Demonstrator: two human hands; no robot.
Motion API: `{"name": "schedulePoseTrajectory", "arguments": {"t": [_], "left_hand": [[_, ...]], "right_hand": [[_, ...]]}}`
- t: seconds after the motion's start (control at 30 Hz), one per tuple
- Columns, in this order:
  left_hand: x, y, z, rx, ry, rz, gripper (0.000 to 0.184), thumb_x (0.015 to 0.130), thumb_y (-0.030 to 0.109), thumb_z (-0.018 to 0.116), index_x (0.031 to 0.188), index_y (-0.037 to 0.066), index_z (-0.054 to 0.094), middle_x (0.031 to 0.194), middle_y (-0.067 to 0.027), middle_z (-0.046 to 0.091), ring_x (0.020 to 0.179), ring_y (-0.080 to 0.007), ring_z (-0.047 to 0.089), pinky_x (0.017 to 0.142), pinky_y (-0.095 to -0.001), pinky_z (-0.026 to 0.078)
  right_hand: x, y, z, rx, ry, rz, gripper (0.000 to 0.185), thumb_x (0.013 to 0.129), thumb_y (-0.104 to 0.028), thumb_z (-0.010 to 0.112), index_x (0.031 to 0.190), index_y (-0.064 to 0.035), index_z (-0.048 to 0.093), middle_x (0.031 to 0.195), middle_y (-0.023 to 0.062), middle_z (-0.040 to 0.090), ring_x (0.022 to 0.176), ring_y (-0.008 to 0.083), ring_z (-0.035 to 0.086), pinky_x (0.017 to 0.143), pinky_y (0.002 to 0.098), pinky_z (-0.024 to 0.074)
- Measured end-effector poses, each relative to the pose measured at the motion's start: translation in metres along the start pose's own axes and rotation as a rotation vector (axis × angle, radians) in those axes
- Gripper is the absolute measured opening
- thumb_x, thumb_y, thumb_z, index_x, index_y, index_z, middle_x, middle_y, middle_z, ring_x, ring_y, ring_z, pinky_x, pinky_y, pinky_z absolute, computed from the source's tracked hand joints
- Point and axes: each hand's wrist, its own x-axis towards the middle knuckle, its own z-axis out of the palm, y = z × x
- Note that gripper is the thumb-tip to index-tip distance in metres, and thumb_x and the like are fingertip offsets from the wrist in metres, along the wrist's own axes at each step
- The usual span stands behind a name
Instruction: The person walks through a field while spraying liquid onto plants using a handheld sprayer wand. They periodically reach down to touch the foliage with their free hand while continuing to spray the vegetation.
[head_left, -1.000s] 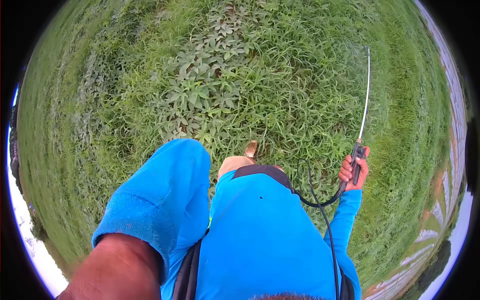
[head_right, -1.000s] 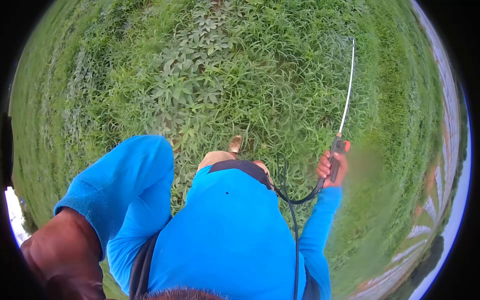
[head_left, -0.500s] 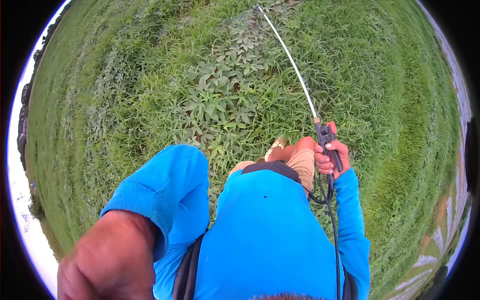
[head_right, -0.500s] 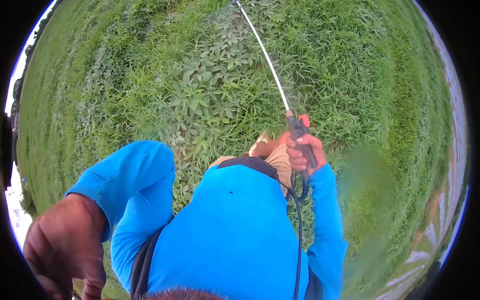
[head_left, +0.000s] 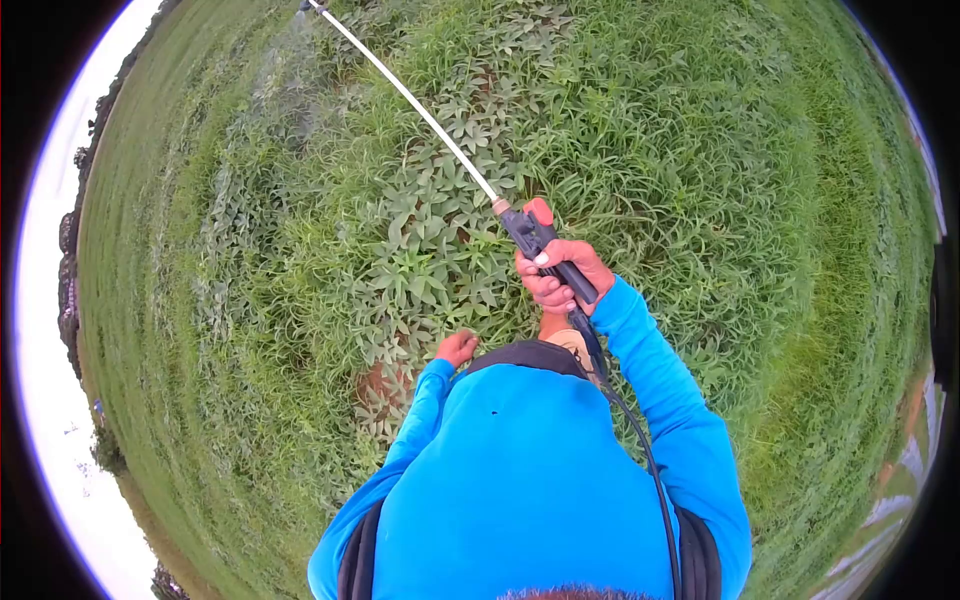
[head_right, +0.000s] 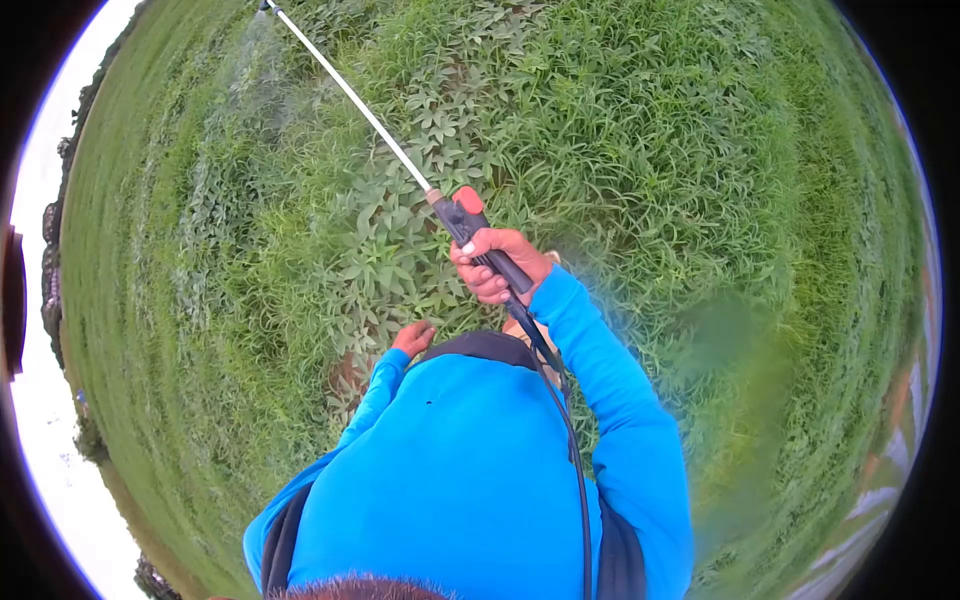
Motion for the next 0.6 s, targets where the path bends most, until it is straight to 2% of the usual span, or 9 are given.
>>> {"name": "schedulePoseTrajectory", "arguments": {"t": [0.03, 0.07, 0.13, 0.17, 0.23, 0.37, 0.43, 0.53, 0.6], "left_hand": [[0.002, -0.013, 0.008, -0.156, -0.061, -0.068, 0.031, 0.085, 0.034, 0.052, 0.094, 0.006, 0.059, 0.073, -0.0063, 0.061, 0.061, -0.0163, 0.056, 0.057, -0.0319, 0.045], [0.007, -0.029, 0.016, -0.148, -0.074, -0.062, 0.031, 0.085, 0.034, 0.052, 0.094, 0.006, 0.059, 0.073, -0.0063, 0.061, 0.061, -0.0163, 0.056, 0.057, -0.0319, 0.045], [0.018, -0.048, 0.022, -0.687, -0.177, -0.440, 0.027, 0.086, 0.033, 0.050, 0.091, 0.007, 0.058, 0.075, -0.0045, 0.060, 0.058, -0.0150, 0.054, 0.049, -0.0294, 0.042], [0.029, -0.053, 0.019, -0.694, -0.188, -0.440, 0.027, 0.086, 0.033, 0.050, 0.091, 0.007, 0.058, 0.075, -0.0045, 0.060, 0.058, -0.0150, 0.054, 0.049, -0.0294, 0.042], [0.050, -0.052, 0.011, -0.831, -0.171, -0.611, 0.027, 0.087, 0.035, 0.048, 0.092, 0.009, 0.057, 0.075, -0.0023, 0.057, 0.056, -0.0126, 0.052, 0.045, -0.0260, 0.037], [0.114, -0.035, -0.007, -0.799, -0.039, -0.614, 0.028, 0.089, 0.034, 0.045, 0.094, 0.009, 0.055, 0.072, -0.0010, 0.055, 0.055, -0.0118, 0.051, 0.045, -0.0258, 0.037], [0.133, 0.006, -0.025, -0.874, -0.005, -0.550, 0.028, 0.089, 0.035, 0.045, 0.093, 0.010, 0.056, 0.072, 0.0001, 0.055, 0.056, -0.0105, 0.051, 0.046, -0.0252, 0.038], [0.163, 0.020, -0.019, -0.884, -0.036, -0.391, 0.029, 0.088, 0.036, 0.046, 0.093, 0.010, 0.057, 0.074, 0.0008, 0.056, 0.057, -0.0090, 0.051, 0.048, -0.0244, 0.040], [0.168, 0.032, -0.014, -0.847, -0.069, -0.384, 0.028, 0.089, 0.036, 0.046, 0.093, 0.010, 0.057, 0.075, 0.0010, 0.056, 0.058, -0.0087, 0.051, 0.049, -0.0240, 0.040]], "right_hand": [[-0.003, -0.011, -0.001, 0.010, 0.003, -0.016, 0.017, 0.079, -0.021, 0.054, 0.080, -0.0088, 0.043, 0.057, -0.0024, 0.043, 0.038, 0.0039, 0.037, 0.033, 0.0199, 0.0322], [-0.007, -0.021, -0.002, -0.014, 0.083, -0.027, 0.016, 0.078, -0.021, 0.055, 0.080, -0.0094, 0.044, 0.057, -0.0027, 0.043, 0.038, 0.0039, 0.037, 0.033, 0.0200, 0.0321], [-0.019, -0.032, -0.006, -0.050, 0.272, -0.067, 0.016, 0.079, -0.021, 0.056, 0.082, -0.0108, 0.046, 0.057, -0.0028, 0.043, 0.038, 0.0038, 0.036, 0.033, 0.0200, 0.0318], [-0.028, -0.038, -0.006, -0.048, 0.284, -0.065, 0.016, 0.079, -0.021, 0.056, 0.082, -0.0108, 0.046, 0.057, -0.0028, 0.043, 0.038, 0.0038, 0.036, 0.033, 0.0200, 0.0318], [-0.049, -0.045, -0.003, -0.150, 0.523, -0.158, 0.016, 0.079, -0.022, 0.056, 0.082, -0.0105, 0.046, 0.057, -0.0026, 0.042, 0.038, 0.0039, 0.035, 0.033, 0.0196, 0.0314], [-0.099, -0.032, -0.026, 0.024, 0.649, -0.193, 0.016, 0.079, -0.023, 0.055, 0.081, -0.0107, 0.046, 0.056, -0.0026, 0.040, 0.039, 0.0042, 0.035, 0.033, 0.0197, 0.0311], [-0.128, -0.021, -0.027, 0.050, 0.726, -0.214, 0.015, 0.080, -0.024, 0.054, 0.081, -0.0110, 0.045, 0.056, -0.0026, 0.039, 0.039, 0.0044, 0.036, 0.033, 0.0198, 0.0313], [-0.164, 0.000, -0.025, 0.114, 0.842, -0.300, 0.015, 0.080, -0.024, 0.054, 0.079, -0.0117, 0.045, 0.056, -0.0026, 0.039, 0.039, 0.0049, 0.037, 0.034, 0.0201, 0.0319], [-0.187, 0.012, -0.028, 0.159, 0.928, -0.372, 0.016, 0.080, -0.024, 0.054, 0.078, -0.0122, 0.044, 0.056, -0.0028, 0.039, 0.038, 0.0060, 0.037, 0.034, 0.0212, 0.0326]]}}
